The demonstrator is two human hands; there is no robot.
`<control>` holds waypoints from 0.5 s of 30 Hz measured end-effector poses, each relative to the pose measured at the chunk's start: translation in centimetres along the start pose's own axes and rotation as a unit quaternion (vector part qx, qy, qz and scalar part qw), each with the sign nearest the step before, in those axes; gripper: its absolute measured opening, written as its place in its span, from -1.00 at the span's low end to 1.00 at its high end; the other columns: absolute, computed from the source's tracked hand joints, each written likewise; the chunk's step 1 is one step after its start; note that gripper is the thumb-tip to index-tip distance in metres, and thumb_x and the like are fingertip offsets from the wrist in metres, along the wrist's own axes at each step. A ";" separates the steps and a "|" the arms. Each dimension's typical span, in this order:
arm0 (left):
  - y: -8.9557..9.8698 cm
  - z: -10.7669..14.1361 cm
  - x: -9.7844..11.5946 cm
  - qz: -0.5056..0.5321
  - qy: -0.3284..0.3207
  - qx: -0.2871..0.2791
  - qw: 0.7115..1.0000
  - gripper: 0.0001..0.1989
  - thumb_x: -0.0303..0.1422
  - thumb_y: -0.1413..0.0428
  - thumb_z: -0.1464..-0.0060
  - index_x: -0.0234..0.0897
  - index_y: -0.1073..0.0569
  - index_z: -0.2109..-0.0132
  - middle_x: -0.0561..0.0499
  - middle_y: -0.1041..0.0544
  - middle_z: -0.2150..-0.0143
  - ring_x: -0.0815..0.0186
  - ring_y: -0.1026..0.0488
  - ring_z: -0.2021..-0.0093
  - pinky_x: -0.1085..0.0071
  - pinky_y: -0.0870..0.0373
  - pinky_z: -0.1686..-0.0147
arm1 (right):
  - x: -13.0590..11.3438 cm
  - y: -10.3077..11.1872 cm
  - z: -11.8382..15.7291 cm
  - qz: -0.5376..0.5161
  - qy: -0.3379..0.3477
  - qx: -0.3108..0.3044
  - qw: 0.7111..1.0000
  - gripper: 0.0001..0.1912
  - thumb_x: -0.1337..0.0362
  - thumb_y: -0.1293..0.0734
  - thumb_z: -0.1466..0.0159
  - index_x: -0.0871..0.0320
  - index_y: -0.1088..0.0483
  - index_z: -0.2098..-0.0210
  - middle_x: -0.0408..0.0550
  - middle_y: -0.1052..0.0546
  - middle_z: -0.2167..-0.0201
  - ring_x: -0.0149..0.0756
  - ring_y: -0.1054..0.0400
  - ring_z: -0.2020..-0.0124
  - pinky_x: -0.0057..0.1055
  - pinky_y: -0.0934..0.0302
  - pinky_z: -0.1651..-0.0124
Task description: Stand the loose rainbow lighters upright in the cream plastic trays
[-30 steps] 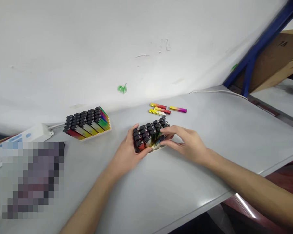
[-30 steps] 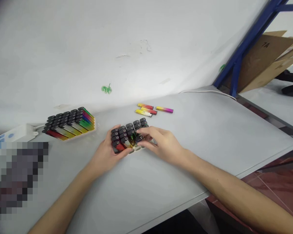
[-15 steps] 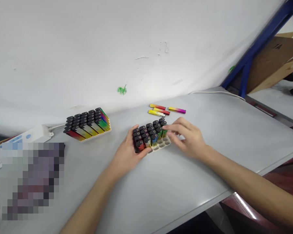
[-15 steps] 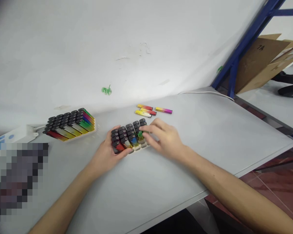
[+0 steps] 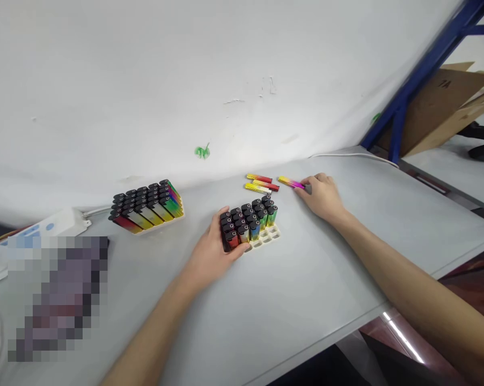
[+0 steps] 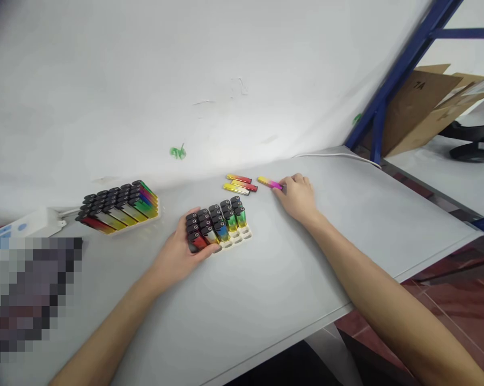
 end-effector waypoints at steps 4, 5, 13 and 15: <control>0.0 0.1 -0.1 -0.001 0.003 -0.005 1.000 -0.15 -0.13 -0.22 -0.09 -0.01 0.04 -0.40 -0.06 -0.46 -0.23 0.10 -0.51 -0.12 0.14 -0.45 -0.07 | 0.0 1.2 0.1 -0.216 -0.056 0.016 0.975 -0.77 0.14 -0.41 -0.19 0.14 -0.43 0.24 0.07 -0.56 0.16 -0.03 -0.42 0.05 -0.07 -0.27 -0.05; 0.0 0.1 -0.1 0.000 0.004 -0.006 1.000 -0.14 -0.13 -0.22 -0.09 -0.02 0.04 -0.41 -0.06 -0.45 -0.24 0.10 -0.51 -0.12 0.15 -0.46 -0.07 | -0.1 1.5 0.1 -0.290 -0.073 0.018 0.954 -0.77 0.13 -0.41 -0.20 0.12 -0.40 0.25 0.03 -0.58 0.19 -0.08 -0.46 0.09 -0.09 -0.29 -0.04; -0.1 0.0 -0.2 -0.003 -0.008 0.000 1.000 -0.13 -0.14 -0.22 -0.09 -0.06 0.04 -0.41 -0.12 -0.42 -0.28 0.08 -0.49 -0.14 0.14 -0.45 -0.08 | -2.8 2.9 1.7 -0.590 -0.196 -0.028 0.783 -0.76 0.15 -0.36 -0.22 0.02 -0.18 0.28 -0.29 -0.38 0.52 -0.46 -0.20 0.65 -0.52 -0.08 0.65; 0.0 0.1 -0.1 -0.001 -0.010 -0.001 1.000 -0.14 -0.14 -0.22 -0.10 -0.07 0.04 -0.41 -0.12 -0.41 -0.28 0.08 -0.49 -0.14 0.13 -0.44 -0.09 | -3.1 2.8 2.0 -0.604 -0.207 -0.058 0.768 -0.80 0.16 -0.33 -0.24 0.02 -0.20 0.28 -0.31 -0.28 0.57 -0.51 -0.01 0.69 -0.55 0.13 0.68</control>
Point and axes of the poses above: each hand's wrist, its own z-axis away from the middle knuckle, its own y-axis out of the back of the hand, x = y × z, the point moved 3 cm from there along -z, towards the middle knuckle
